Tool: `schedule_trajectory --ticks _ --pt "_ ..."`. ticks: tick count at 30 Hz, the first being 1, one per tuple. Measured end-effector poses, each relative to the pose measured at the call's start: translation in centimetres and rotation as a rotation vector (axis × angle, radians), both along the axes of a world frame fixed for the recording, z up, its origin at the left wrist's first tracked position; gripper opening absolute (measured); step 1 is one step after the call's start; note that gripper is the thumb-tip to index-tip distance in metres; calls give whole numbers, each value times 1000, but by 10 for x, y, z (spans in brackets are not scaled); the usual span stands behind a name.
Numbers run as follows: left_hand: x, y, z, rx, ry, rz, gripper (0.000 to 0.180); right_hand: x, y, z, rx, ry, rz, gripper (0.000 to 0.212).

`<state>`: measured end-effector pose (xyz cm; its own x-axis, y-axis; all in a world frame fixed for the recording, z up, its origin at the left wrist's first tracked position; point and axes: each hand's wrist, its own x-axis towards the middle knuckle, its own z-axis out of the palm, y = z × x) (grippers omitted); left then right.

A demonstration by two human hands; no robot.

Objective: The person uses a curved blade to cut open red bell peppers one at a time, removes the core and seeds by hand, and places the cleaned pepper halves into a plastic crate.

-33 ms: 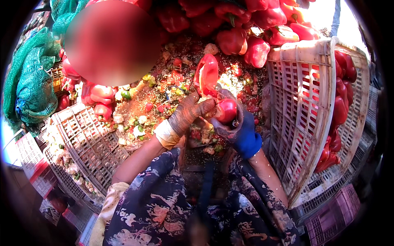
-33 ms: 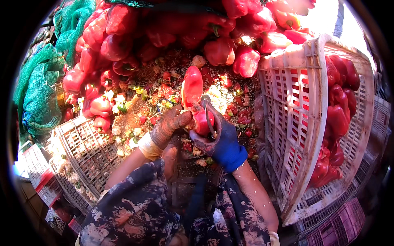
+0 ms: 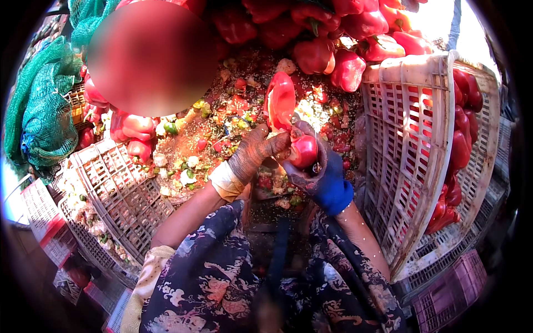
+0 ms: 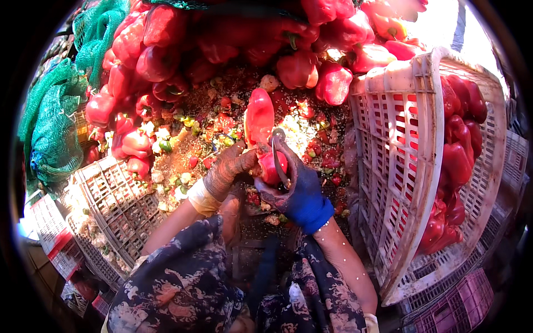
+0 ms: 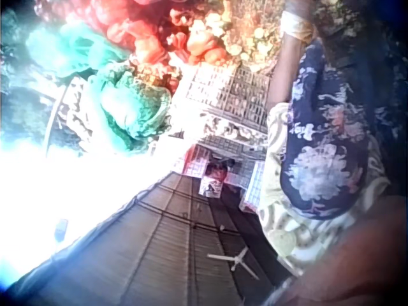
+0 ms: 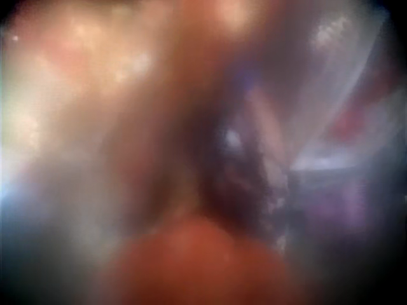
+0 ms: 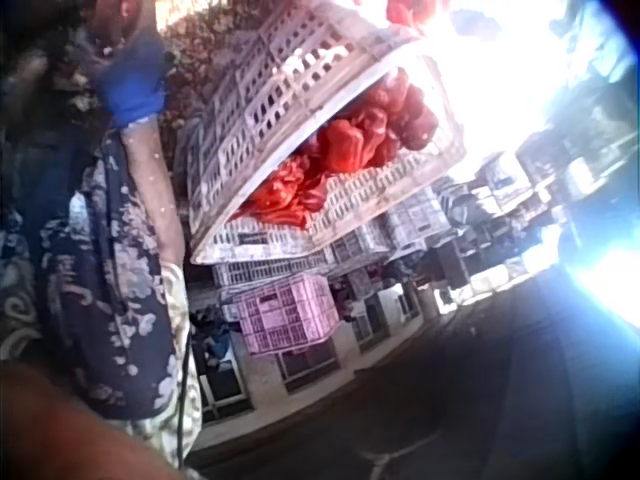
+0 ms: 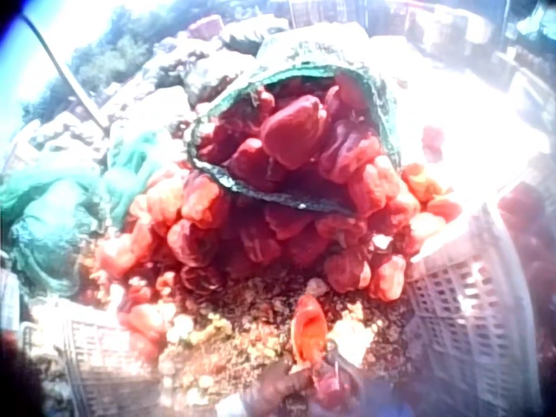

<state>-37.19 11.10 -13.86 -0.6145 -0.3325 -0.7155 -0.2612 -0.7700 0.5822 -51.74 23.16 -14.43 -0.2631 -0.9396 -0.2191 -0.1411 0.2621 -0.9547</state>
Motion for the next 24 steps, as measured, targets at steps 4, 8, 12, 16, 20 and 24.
schedule_trajectory --ticks 4,8,12,16,20,24 --pt "1 8 -3 -151 -26 43 56 11 2 -5 -22 -28 -73 92" --pt "-2 11 0 -165 9 89 42 16 4 -6 -47 -44 -156 84" --pt "-6 19 2 -418 109 86 35 14 4 0 -5 -67 -246 68" --pt "-2 17 -2 -305 97 127 36 13 1 10 193 -312 -376 54" --pt "5 13 -4 -132 75 120 53 0 -1 22 269 -314 -355 30" --pt "7 14 -9 -43 53 75 56 -1 -2 36 351 -458 -435 34"
